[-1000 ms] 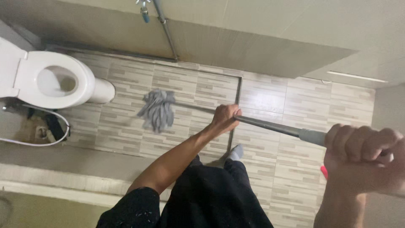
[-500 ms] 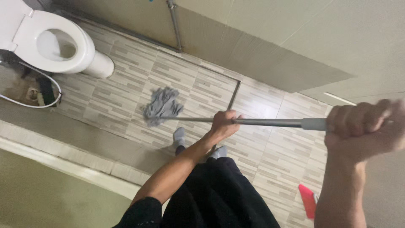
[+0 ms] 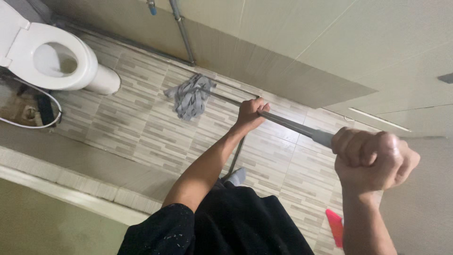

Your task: The person mops the tiled floor of a bathroom using a mop, moving the tool across the floor and around objects like the bathtub and toilet.

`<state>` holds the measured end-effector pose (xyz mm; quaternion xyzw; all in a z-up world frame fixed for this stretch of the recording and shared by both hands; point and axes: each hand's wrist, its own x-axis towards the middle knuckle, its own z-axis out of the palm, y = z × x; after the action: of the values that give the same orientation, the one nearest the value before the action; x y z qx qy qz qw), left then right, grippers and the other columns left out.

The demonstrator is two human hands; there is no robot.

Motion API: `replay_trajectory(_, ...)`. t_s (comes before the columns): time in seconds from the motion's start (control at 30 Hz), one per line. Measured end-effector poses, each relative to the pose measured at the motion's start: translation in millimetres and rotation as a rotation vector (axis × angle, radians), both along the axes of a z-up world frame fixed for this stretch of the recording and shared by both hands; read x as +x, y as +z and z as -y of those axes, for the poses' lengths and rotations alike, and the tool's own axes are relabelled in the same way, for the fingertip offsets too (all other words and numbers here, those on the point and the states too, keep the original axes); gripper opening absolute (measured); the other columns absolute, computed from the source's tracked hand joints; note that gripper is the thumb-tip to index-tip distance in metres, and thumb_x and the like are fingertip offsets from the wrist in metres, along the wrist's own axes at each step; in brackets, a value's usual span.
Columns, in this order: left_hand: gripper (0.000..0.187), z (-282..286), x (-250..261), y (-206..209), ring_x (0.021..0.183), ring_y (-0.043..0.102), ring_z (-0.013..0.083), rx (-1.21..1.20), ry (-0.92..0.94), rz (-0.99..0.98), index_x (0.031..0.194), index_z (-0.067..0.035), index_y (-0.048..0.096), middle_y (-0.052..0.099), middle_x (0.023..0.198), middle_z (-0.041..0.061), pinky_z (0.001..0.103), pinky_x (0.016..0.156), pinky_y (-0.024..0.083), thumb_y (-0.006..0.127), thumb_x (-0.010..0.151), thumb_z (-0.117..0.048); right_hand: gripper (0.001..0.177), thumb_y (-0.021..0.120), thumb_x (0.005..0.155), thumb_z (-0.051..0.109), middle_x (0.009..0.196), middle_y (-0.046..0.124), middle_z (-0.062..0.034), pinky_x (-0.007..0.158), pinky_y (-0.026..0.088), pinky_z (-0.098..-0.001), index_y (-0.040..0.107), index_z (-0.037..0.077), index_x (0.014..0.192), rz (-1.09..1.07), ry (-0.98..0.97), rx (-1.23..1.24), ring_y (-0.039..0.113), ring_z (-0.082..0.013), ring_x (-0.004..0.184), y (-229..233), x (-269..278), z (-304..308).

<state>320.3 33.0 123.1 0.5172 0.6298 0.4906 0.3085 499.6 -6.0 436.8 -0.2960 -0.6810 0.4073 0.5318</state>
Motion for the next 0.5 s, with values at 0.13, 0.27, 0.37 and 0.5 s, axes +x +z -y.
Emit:
replay_trajectory(0.13,0.043,8.3,2.7,-1.5,0.044,0.049,0.0248,-0.074,-0.006,-0.073,0.063,-0.008,0.051,0.051,0.050,0.010,0.041,0.047,0.041,0.070,0.092,-0.033,0.045,0.033,0.100,0.021,0.041,0.023,0.0009,0.030,0.023,-0.0317,0.029,0.018,0.055,-0.055,-0.005,0.074,0.023,-0.0071,0.033,0.5,-2.5,-25.3)
replay_trajectory(0.27,0.040,42.7,17.4,-7.0,0.050,0.060,0.0332,-0.136,-0.018,-0.126,0.064,-0.009,0.054,0.058,0.054,0.012,0.046,0.050,0.047,0.070,0.090,-0.035,0.045,0.030,0.111,0.027,0.045,0.020,0.0008,0.038,0.022,-0.0314,0.023,0.018,0.068,-0.163,-0.121,-0.230,0.017,-0.0070,0.037,-9.1,15.4,-41.8)
replay_trajectory(0.37,0.041,77.6,24.7,-18.4,0.055,0.061,0.0408,-0.194,0.021,-0.136,0.063,-0.007,0.055,0.060,0.059,0.017,0.049,0.052,0.048,0.071,0.089,-0.034,0.049,0.032,0.113,0.029,0.047,0.020,0.0018,0.038,0.023,-0.0323,0.024,0.016,0.066,-0.144,-0.080,-0.333,0.017,-0.0074,0.039,-25.5,15.0,-56.3)
replay_trajectory(0.5,0.037,78.5,22.7,-28.1,0.060,0.062,0.0430,-0.173,0.066,-0.135,0.064,-0.005,0.055,0.062,0.063,0.018,0.051,0.055,0.047,0.069,0.089,-0.027,0.046,0.031,0.108,0.035,0.046,0.018,0.0038,0.034,0.020,-0.0308,0.022,0.020,0.065,-0.129,-0.027,-0.371,0.016,-0.0075,0.038,-33.0,15.4,-60.7)
